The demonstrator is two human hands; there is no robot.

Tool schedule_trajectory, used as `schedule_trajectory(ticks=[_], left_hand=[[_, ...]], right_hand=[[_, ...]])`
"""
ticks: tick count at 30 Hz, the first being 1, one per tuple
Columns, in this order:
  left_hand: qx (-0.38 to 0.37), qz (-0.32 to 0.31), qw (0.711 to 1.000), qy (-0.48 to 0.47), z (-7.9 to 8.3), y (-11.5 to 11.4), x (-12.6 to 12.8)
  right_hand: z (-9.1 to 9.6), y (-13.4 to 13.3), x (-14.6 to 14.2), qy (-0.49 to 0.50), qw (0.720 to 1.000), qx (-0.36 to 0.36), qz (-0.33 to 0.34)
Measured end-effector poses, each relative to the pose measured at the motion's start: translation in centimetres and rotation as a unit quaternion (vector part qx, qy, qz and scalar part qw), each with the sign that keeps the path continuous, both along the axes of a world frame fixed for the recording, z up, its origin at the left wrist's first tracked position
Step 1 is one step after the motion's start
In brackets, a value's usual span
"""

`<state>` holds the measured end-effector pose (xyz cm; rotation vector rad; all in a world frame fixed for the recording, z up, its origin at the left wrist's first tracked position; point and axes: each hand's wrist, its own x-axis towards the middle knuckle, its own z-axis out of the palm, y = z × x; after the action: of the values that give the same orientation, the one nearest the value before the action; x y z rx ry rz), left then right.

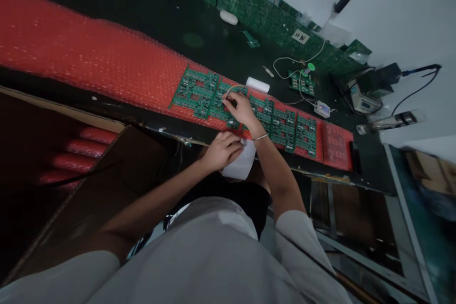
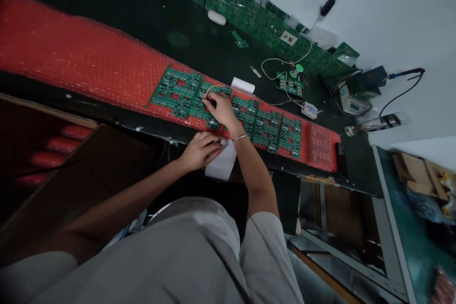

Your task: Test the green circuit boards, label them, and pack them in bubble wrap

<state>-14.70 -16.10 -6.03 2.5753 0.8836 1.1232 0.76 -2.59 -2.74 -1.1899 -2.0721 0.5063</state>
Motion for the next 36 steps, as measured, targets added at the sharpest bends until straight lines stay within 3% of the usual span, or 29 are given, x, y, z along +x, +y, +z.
schedule_trajectory(ticks=[3, 10, 20, 25, 28, 30, 32, 36], left_hand=[[-0.025, -0.046, 0.998, 0.042, -0.9, -1.9, 1.4], [-0.078, -0.023, 0.996, 0.027, -2.3, -2.0, 2.4], [0.002, -0.021, 1.000, -0.002, -3.1, -2.5, 2.2], [-0.083, 0.003, 0.997, -0.005, -2.9, -3.1, 2.7], [-0.116, -0.006, 0.993, -0.025, -1.6, -3.3, 2.3], [-0.120, -0.005, 0.992, -0.048, 0.0, -2.3, 1.4], [-0.127, 0.022, 0.989, -0.069, 1.9, 0.2, -0.2], [-0.193, 0.118, 0.970, -0.084, 4.3, 9.0, -4.0]], right_hand=[[-0.1, 0.0, 0.0, -0.003, 1.000, -0.009, -0.007], [-0.5, 0.0, -0.1, -0.001, 1.000, 0.000, -0.015], [-0.4, -0.3, -0.3, -0.001, 1.000, -0.006, -0.021], [-0.8, -0.1, -0.4, -0.006, 1.000, -0.014, -0.021], [-0.6, -0.1, -0.6, 0.002, 1.000, -0.002, -0.017], [0.0, -0.3, -0.4, 0.023, 0.999, 0.009, -0.022], [0.7, -0.6, 0.3, 0.058, 0.997, 0.023, -0.037], [1.0, -1.1, 2.6, 0.114, 0.989, 0.042, -0.082]])
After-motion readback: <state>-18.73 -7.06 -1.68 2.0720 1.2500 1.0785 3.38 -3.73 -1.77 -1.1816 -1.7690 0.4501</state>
